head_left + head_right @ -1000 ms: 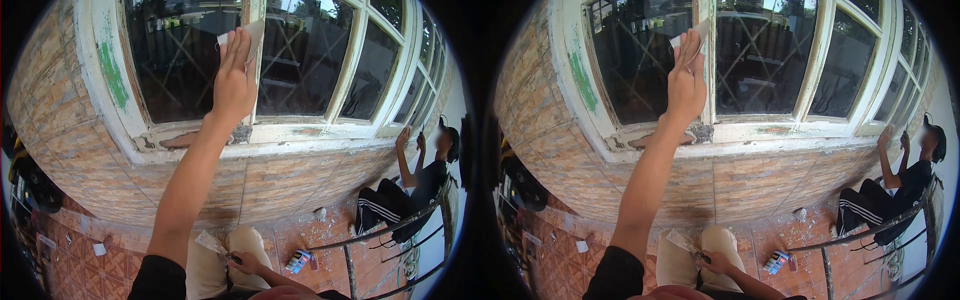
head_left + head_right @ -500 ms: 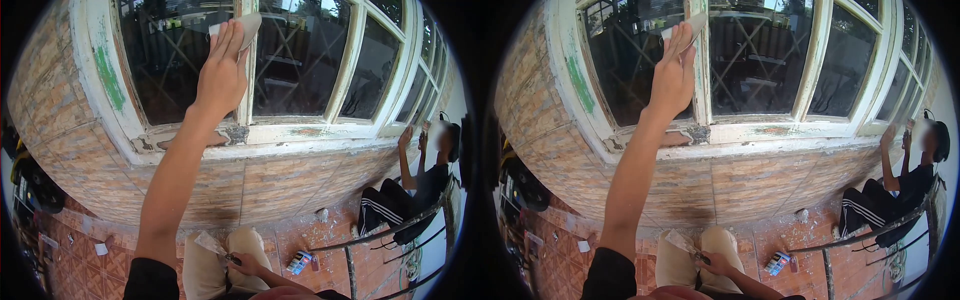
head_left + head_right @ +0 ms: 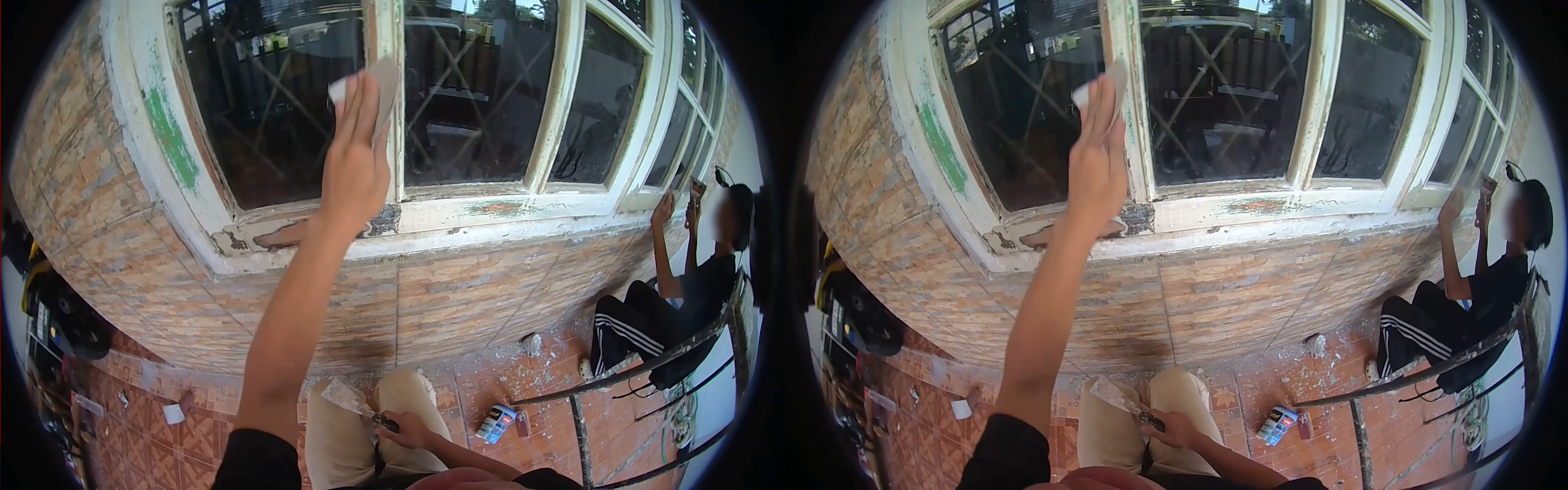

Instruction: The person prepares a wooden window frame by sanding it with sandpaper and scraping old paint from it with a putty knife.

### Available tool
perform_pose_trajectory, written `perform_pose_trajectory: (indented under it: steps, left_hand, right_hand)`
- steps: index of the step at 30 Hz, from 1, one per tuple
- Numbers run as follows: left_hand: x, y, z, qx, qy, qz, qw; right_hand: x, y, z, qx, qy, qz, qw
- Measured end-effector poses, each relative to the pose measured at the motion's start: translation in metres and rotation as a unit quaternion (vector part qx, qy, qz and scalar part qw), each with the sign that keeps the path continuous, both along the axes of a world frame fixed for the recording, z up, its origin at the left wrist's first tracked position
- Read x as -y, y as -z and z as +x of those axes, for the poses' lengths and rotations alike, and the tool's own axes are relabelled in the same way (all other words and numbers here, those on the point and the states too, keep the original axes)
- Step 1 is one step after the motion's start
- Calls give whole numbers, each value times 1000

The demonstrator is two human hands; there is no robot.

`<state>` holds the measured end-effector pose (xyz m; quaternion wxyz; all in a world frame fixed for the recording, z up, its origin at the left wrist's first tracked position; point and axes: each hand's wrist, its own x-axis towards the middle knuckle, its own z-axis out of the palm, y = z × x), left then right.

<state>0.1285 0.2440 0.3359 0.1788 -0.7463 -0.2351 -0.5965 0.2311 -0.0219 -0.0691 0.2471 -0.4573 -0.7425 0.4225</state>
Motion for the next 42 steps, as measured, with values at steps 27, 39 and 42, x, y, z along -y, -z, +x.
perform_pose_trajectory:
  steps: [27,39,42]
  left_hand:
    - [-9,-97,15,88,32,20,995]
    - [-24,-47,10,27,-54,85,995]
    - [-20,-117,12,56,-58,78,994]
  right_hand:
    - [0,-1,2,-4,-2,-30,1000]
    - [0,4,2,-22,12,-17,1000]
    - [0,3,0,-31,4,-21,999]
